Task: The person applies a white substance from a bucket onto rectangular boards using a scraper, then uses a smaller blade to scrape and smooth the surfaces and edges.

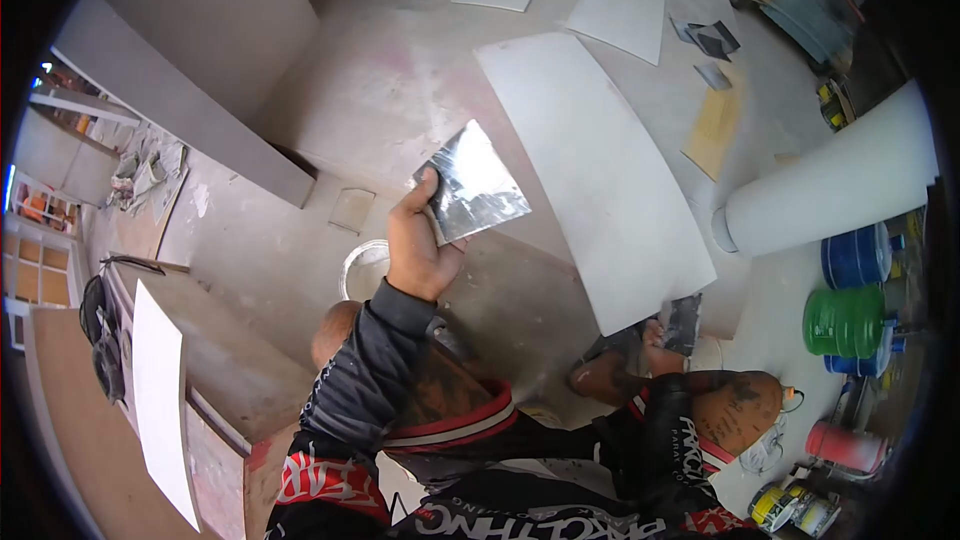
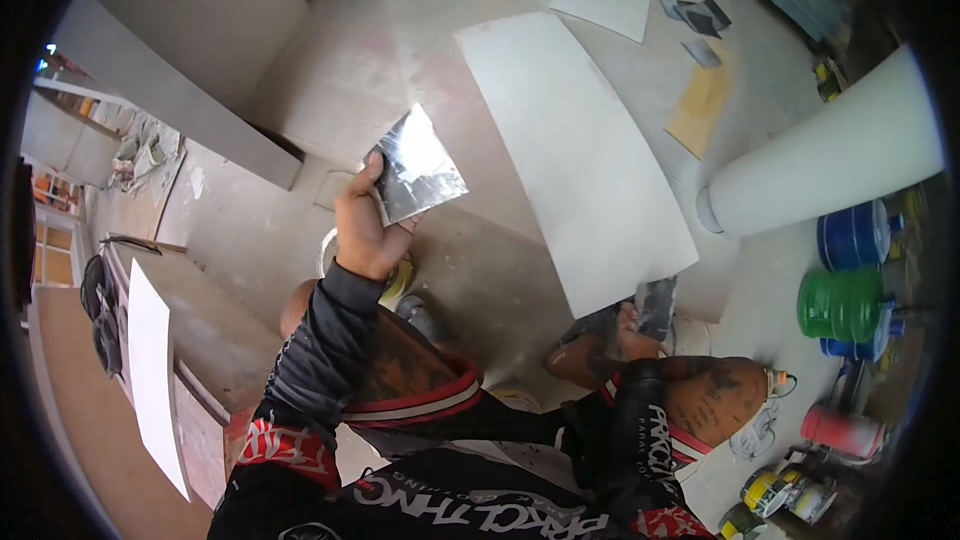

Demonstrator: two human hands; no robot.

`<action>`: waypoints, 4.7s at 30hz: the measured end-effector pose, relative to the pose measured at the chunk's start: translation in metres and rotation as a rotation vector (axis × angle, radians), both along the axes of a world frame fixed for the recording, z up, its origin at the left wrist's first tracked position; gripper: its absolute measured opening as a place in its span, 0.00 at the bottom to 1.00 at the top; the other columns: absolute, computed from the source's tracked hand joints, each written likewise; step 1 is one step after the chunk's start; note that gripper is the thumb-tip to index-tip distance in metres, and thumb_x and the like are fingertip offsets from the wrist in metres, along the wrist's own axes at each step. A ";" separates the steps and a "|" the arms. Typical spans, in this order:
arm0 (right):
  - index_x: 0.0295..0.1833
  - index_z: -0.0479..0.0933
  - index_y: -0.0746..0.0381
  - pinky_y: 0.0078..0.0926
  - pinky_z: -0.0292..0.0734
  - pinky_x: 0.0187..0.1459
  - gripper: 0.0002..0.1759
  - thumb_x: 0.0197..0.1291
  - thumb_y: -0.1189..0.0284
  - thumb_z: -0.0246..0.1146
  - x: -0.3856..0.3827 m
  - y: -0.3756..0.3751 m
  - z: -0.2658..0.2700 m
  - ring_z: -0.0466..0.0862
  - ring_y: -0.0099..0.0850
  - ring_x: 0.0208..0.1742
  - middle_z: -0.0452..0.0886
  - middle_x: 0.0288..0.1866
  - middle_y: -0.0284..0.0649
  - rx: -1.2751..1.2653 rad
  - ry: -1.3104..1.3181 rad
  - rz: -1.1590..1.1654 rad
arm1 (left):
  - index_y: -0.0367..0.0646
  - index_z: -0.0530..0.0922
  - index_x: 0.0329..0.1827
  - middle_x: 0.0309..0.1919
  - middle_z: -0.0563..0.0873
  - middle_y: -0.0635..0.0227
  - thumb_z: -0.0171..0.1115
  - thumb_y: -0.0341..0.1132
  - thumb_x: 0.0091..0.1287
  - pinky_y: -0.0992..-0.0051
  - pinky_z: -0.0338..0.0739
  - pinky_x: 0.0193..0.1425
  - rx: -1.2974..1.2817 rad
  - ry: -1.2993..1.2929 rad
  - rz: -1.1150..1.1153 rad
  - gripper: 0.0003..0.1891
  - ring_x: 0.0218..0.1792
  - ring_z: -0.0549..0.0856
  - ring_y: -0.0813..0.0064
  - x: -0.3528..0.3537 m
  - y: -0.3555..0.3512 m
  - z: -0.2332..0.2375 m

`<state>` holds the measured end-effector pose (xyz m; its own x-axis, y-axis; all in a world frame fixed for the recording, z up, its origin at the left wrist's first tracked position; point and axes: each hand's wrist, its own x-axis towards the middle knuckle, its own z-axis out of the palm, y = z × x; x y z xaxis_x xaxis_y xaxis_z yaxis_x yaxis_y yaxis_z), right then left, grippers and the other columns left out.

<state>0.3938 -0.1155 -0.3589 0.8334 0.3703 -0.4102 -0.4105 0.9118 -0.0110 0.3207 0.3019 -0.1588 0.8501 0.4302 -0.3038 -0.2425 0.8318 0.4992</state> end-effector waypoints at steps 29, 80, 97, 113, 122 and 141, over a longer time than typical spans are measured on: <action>0.69 0.66 0.60 0.24 0.63 0.32 0.27 0.68 0.62 0.48 -0.087 0.170 -0.055 0.67 0.32 0.35 0.73 0.64 0.45 0.227 0.323 0.767 | 0.41 0.72 0.59 0.52 0.83 0.65 0.51 0.42 0.75 0.59 0.77 0.61 0.011 0.056 -0.112 0.17 0.52 0.85 0.65 0.003 -0.029 0.001; 0.57 0.71 0.63 0.21 0.65 0.27 0.18 0.69 0.64 0.49 0.027 0.342 -0.108 0.70 0.28 0.33 0.72 0.36 0.38 -0.201 -0.025 0.614 | 0.37 0.74 0.57 0.48 0.85 0.65 0.55 0.42 0.74 0.67 0.79 0.56 -0.195 -0.106 -0.007 0.18 0.47 0.86 0.70 -0.027 -0.014 0.013; 0.57 0.70 0.64 0.20 0.66 0.28 0.18 0.69 0.64 0.50 0.102 0.312 -0.055 0.72 0.27 0.35 0.71 0.36 0.38 -0.256 -0.214 0.771 | 0.38 0.79 0.46 0.40 0.83 0.72 0.61 0.44 0.71 0.77 0.74 0.47 -0.109 -0.037 0.163 0.16 0.42 0.80 0.81 -0.006 -0.003 0.020; 0.40 0.73 0.57 0.17 0.64 0.24 0.14 0.73 0.58 0.54 -0.038 0.229 0.221 0.68 0.19 0.20 0.71 0.21 0.29 -0.845 -0.676 0.898 | 0.36 0.72 0.62 0.48 0.82 0.68 0.47 0.51 0.78 0.70 0.74 0.59 0.591 0.113 0.228 0.25 0.50 0.81 0.76 0.009 -0.046 -0.050; 0.42 0.68 0.57 0.15 0.57 0.14 0.10 0.73 0.63 0.56 -0.014 0.188 0.201 0.64 0.19 0.14 0.70 0.21 0.35 -0.641 -0.625 0.774 | 0.34 0.80 0.54 0.35 0.84 0.67 0.57 0.40 0.73 0.77 0.76 0.44 0.878 0.350 0.546 0.17 0.35 0.82 0.79 -0.142 -0.006 0.023; 0.33 0.68 0.56 0.15 0.58 0.24 0.14 0.74 0.63 0.55 -0.012 0.167 0.172 0.62 0.15 0.23 0.65 0.26 0.26 -1.034 -0.773 0.639 | 0.38 0.62 0.73 0.70 0.69 0.47 0.49 0.24 0.66 0.41 0.72 0.64 1.980 2.157 0.193 0.29 0.64 0.73 0.36 -0.392 0.186 0.025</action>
<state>0.3820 0.0513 -0.1873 0.7748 0.5801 -0.2514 -0.3242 0.0232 -0.9457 -0.0710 0.4882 -0.1342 0.2778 0.8980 0.3412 0.9433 -0.1879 -0.2736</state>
